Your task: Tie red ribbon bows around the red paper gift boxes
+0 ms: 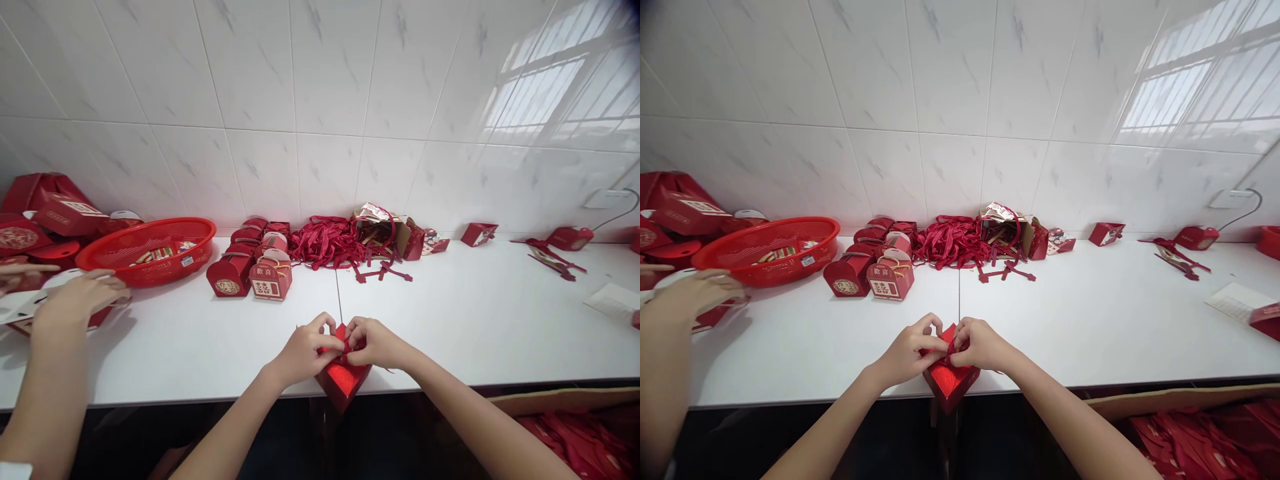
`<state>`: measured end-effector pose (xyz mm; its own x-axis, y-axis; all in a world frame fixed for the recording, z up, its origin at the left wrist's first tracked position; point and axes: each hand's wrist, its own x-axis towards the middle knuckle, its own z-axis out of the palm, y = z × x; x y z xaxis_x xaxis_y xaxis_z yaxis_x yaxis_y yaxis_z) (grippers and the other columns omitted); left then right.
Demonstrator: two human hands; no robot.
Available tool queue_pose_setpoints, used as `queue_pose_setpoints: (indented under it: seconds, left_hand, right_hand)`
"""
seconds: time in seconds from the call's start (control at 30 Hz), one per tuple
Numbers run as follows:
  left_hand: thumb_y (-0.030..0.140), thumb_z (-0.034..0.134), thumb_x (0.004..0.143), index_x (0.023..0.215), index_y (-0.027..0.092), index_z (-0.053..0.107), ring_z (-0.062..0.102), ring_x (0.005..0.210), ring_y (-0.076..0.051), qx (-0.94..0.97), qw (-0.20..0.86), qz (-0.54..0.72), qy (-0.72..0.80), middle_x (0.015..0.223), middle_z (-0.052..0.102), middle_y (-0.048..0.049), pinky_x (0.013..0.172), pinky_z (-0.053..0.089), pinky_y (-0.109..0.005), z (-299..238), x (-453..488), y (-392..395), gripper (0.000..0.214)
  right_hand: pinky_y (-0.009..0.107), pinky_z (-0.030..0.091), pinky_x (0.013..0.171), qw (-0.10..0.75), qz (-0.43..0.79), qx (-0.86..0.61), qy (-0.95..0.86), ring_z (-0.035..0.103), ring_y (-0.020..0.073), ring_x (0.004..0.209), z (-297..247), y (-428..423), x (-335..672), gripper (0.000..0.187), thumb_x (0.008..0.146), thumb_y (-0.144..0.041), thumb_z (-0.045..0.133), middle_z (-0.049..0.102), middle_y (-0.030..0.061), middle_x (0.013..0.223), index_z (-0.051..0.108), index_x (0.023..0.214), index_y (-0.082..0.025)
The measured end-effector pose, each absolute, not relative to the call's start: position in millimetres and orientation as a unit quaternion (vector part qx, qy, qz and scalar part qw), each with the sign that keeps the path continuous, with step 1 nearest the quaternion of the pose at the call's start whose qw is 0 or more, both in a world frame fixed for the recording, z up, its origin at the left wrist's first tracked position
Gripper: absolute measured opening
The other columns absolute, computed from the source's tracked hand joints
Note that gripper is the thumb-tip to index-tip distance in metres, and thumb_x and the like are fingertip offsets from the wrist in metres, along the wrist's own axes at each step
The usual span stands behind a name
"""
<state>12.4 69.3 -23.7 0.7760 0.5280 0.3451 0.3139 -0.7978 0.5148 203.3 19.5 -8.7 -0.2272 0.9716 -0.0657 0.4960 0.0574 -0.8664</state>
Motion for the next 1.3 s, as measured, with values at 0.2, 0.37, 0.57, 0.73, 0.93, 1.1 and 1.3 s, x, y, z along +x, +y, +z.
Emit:
queue_pose_setpoints:
  seconds: [0.2,0.37,0.57,0.73,0.93,1.1,1.3]
  left_hand:
    - [0.019,0.052,0.082,0.079,0.023,0.071,0.051,0.062,-0.009,0.9,0.25,0.249,0.256,0.096,0.052,-0.003,0.063,0.044,-0.025,-23.3,11.9,64.5,0.02]
    - [0.018,0.05,0.082,0.082,0.023,0.066,0.053,0.064,-0.011,0.912,0.223,0.208,0.274,0.096,0.054,-0.0025,0.065,0.044,-0.025,-8.6,1.1,60.5,0.017]
    - [0.017,0.05,0.082,0.082,0.022,0.059,0.052,0.099,-0.019,0.896,0.289,0.205,0.268,0.101,0.053,-0.0049,0.088,0.043,-0.032,3.5,-8.1,61.9,0.01]
    - [0.024,0.044,0.089,0.081,0.021,0.054,0.044,0.116,-0.021,0.855,0.411,0.204,0.241,0.118,0.052,-0.0077,0.097,0.04,-0.038,-4.9,7.7,57.5,0.014]
    - [0.034,0.039,0.092,0.081,0.022,0.061,0.043,0.115,-0.022,0.851,0.372,0.238,0.283,0.116,0.059,-0.0053,0.101,0.033,-0.043,-12.7,14.2,61.8,0.027]
    - [0.033,0.048,0.088,0.062,0.02,0.06,0.034,0.121,-0.029,0.891,0.232,0.236,0.311,0.11,0.059,-0.0054,0.1,0.027,-0.051,-15.8,-1.2,66.2,0.031]
    - [0.032,0.052,0.086,0.063,0.02,0.059,0.036,0.12,-0.028,0.902,0.242,0.232,0.273,0.111,0.058,-0.0059,0.098,0.031,-0.046,-16.1,-10.1,65.0,0.026]
  right_hand:
    - [0.024,0.045,0.064,0.311,0.377,-0.543,-0.684,0.057,0.013,0.071,-11.4,14.9,203.3,0.014,0.062,-0.009,0.063,0.058,0.0015,0.086,0.071,0.062,-0.021]
    - [0.025,0.045,0.062,0.31,0.329,-0.566,-0.689,0.056,0.0125,0.068,-8.3,8.6,212.3,0.012,0.062,-0.009,0.062,0.059,0.002,0.085,0.064,0.055,-0.019]
    - [0.026,0.044,0.065,0.311,0.267,-0.581,-0.703,0.055,0.0147,0.074,-6.4,-1.0,223.6,0.012,0.064,-0.008,0.056,0.058,0.0017,0.082,0.055,0.058,-0.019]
    - [0.031,0.046,0.078,0.331,0.241,-0.556,-0.724,0.056,0.0162,0.084,-10.6,-1.6,215.9,0.012,0.072,-0.01,0.054,0.057,0.0036,0.092,0.055,0.065,-0.019]
    - [0.038,0.044,0.083,0.312,0.131,-0.568,-0.751,0.054,0.0219,0.096,-15.7,-1.2,220.1,0.014,0.073,-0.013,0.057,0.059,0.0069,0.101,0.053,0.062,-0.019]
    - [0.041,0.043,0.081,0.263,0.069,-0.596,-0.755,0.051,0.0264,0.101,-15.6,-6.7,232.4,0.016,0.064,-0.007,0.059,0.06,0.0066,0.106,0.051,0.058,-0.019]
    - [0.039,0.043,0.082,0.283,0.095,-0.591,-0.749,0.053,0.0239,0.099,-20.8,-12.6,231.6,0.017,0.064,-0.007,0.059,0.06,0.0051,0.106,0.05,0.056,-0.019]
